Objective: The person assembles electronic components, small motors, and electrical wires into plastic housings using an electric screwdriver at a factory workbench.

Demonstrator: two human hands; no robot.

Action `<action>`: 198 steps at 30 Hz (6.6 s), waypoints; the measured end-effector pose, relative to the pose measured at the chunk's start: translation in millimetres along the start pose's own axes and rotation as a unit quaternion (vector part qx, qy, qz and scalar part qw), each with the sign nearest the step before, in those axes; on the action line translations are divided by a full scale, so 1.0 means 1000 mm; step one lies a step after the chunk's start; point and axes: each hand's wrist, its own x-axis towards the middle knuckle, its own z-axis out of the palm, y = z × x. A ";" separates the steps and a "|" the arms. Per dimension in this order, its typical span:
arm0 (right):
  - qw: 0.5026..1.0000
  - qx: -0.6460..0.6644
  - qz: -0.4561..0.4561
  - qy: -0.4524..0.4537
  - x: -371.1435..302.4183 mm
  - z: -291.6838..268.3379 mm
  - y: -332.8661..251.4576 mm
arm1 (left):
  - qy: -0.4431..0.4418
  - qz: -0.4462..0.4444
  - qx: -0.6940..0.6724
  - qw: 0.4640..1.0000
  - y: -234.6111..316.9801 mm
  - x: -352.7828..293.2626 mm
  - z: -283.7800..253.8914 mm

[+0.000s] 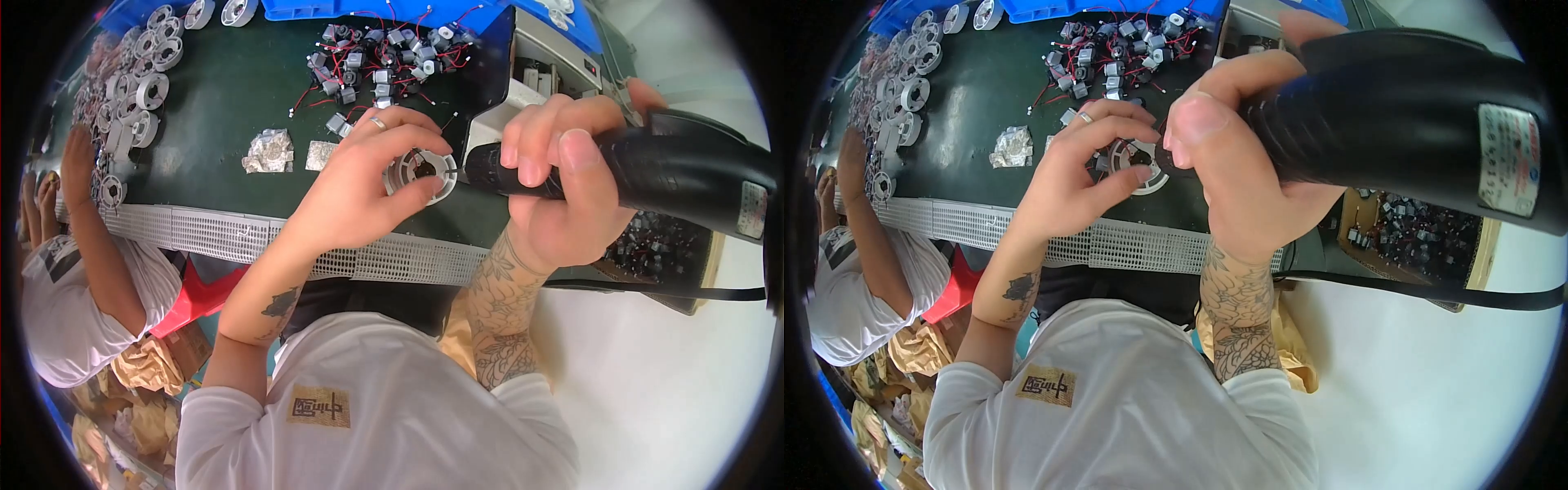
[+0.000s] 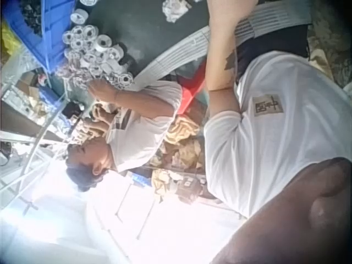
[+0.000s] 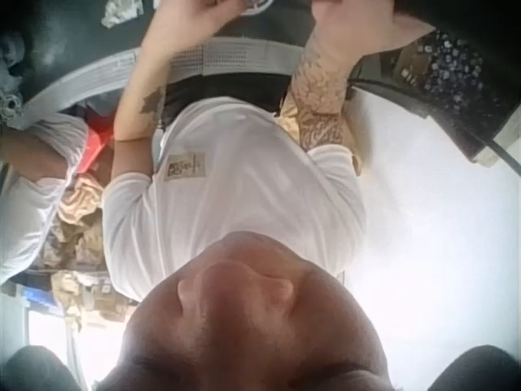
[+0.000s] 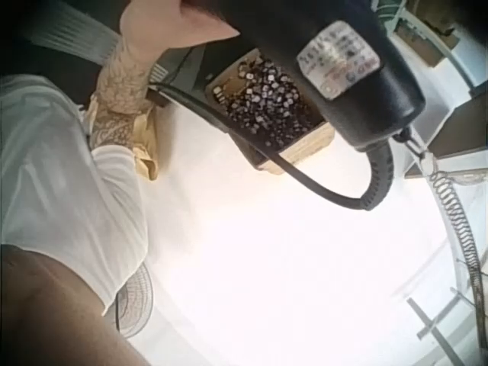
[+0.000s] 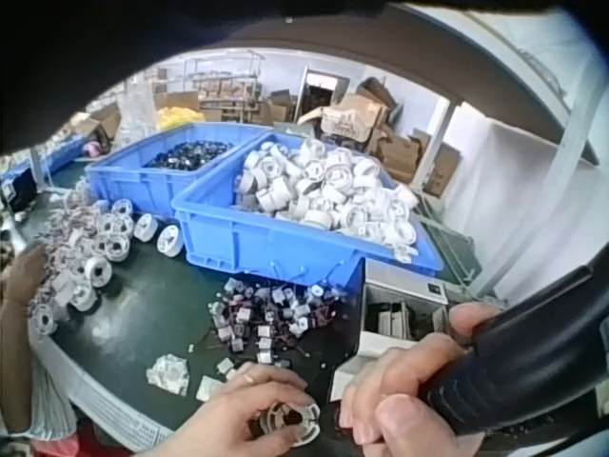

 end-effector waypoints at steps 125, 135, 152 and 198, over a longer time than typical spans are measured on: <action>0.927 0.341 0.017 -0.154 0.023 -0.040 -0.019 | 0.135 0.123 0.048 0.982 0.031 -0.019 0.024; 0.923 0.351 -0.010 -0.159 0.020 -0.026 -0.008 | 0.111 -0.020 0.066 0.991 0.000 -0.045 0.013; 0.905 0.346 0.036 -0.244 0.018 -0.022 0.008 | 0.122 -0.029 0.016 0.992 -0.010 -0.038 0.033; 0.903 0.323 0.032 -0.281 0.019 -0.025 0.007 | 0.116 -0.016 0.026 0.993 -0.014 -0.039 0.032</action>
